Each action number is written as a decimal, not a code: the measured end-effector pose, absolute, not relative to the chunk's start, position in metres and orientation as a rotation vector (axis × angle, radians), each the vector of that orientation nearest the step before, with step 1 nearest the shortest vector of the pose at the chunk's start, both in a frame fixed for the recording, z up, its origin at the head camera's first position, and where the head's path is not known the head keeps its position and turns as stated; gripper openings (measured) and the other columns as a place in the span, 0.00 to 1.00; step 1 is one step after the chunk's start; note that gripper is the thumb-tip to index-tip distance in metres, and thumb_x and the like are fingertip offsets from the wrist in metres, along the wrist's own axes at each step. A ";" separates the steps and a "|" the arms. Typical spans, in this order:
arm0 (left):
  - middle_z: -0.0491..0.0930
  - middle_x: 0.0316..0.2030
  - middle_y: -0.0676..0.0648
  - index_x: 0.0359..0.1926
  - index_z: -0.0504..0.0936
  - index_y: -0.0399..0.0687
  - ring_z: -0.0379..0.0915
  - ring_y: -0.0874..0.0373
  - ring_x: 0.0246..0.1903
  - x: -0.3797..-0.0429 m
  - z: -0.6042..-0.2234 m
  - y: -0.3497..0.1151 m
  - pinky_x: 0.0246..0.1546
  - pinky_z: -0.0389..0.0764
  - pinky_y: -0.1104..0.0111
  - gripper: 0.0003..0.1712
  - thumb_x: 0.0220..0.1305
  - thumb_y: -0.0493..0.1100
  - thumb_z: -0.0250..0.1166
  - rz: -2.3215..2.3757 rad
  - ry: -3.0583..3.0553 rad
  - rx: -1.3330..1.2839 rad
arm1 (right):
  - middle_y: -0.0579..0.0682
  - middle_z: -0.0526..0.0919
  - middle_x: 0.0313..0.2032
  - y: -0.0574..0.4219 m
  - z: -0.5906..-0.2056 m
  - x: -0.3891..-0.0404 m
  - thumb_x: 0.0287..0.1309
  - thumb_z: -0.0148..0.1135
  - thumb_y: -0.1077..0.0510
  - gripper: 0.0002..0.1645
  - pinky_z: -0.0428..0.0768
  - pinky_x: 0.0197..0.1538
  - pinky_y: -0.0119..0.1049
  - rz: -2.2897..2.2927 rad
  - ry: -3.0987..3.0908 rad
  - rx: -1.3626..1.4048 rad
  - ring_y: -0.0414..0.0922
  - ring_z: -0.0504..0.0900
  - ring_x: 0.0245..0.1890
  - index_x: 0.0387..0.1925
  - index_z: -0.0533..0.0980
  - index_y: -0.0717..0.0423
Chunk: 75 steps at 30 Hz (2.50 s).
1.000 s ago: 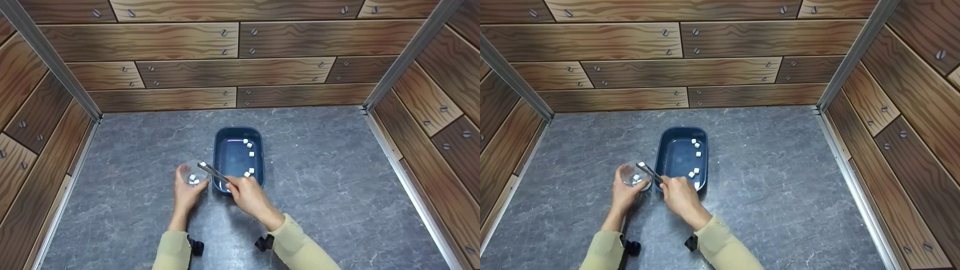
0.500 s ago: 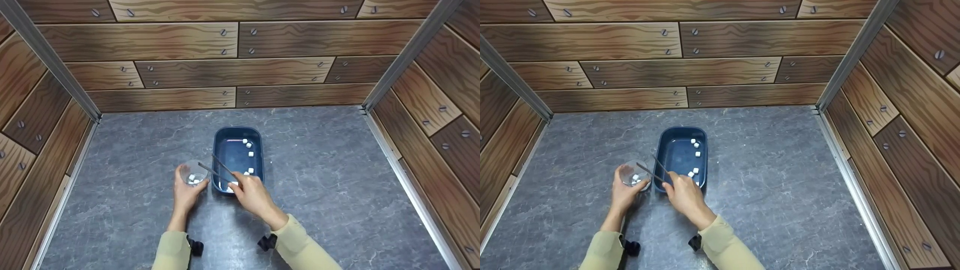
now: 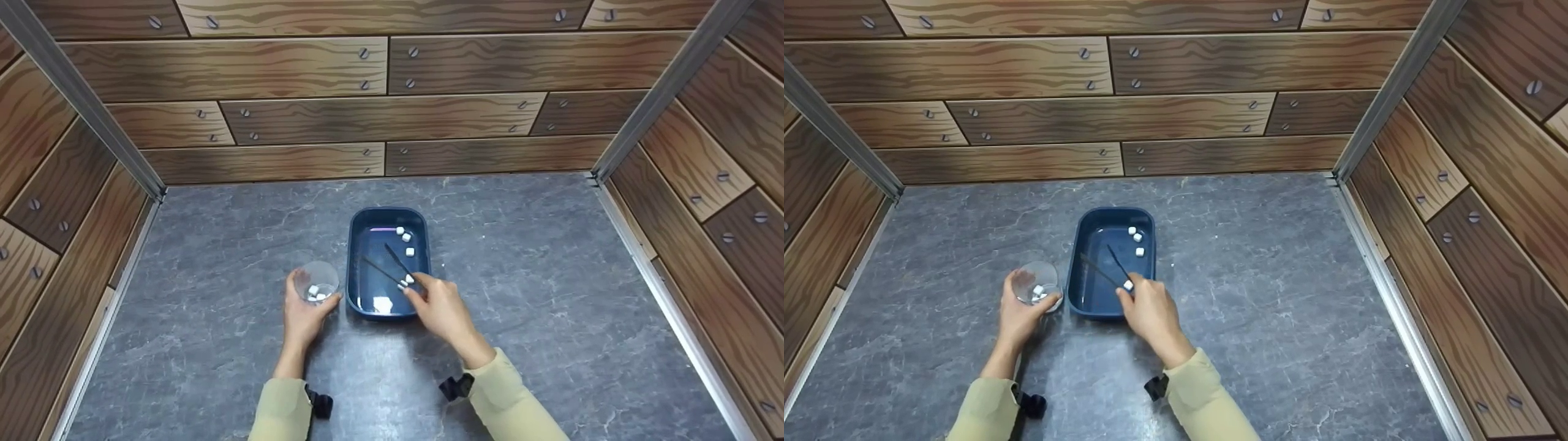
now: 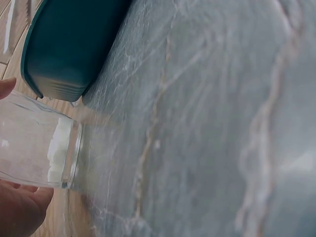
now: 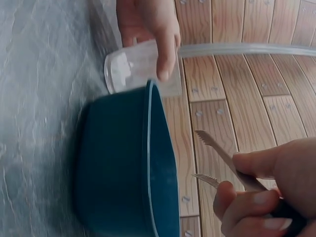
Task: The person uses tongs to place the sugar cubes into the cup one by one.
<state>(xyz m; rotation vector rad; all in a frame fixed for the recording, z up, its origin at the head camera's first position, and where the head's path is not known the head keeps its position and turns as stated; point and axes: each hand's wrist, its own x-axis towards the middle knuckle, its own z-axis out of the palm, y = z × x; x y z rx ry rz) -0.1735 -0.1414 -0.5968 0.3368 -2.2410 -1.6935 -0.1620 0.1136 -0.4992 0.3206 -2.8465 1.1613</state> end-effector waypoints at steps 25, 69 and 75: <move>0.66 0.64 0.30 0.69 0.58 0.32 0.62 0.39 0.64 -0.172 -0.592 -0.142 0.66 0.62 0.54 0.58 0.41 0.42 0.82 -1.712 -2.255 0.345 | 0.56 0.85 0.33 0.133 -0.495 -0.155 0.60 0.68 0.53 0.23 0.70 0.16 0.34 0.864 -3.086 0.120 0.39 0.73 0.14 0.54 0.80 0.61; 0.67 0.63 0.30 0.68 0.60 0.35 0.64 0.38 0.62 -0.171 -0.592 -0.142 0.64 0.64 0.53 0.57 0.40 0.43 0.82 -1.680 -2.264 0.351 | 0.52 0.82 0.23 0.133 -0.490 -0.156 0.57 0.70 0.52 0.09 0.74 0.21 0.43 0.538 -3.238 0.110 0.46 0.77 0.19 0.34 0.86 0.54; 0.67 0.63 0.30 0.68 0.60 0.35 0.63 0.39 0.63 -0.171 -0.592 -0.143 0.64 0.64 0.53 0.57 0.40 0.44 0.82 -1.688 -2.266 0.357 | 0.52 0.83 0.24 0.132 -0.490 -0.157 0.57 0.70 0.52 0.11 0.75 0.22 0.43 0.534 -3.228 0.133 0.46 0.77 0.19 0.38 0.86 0.53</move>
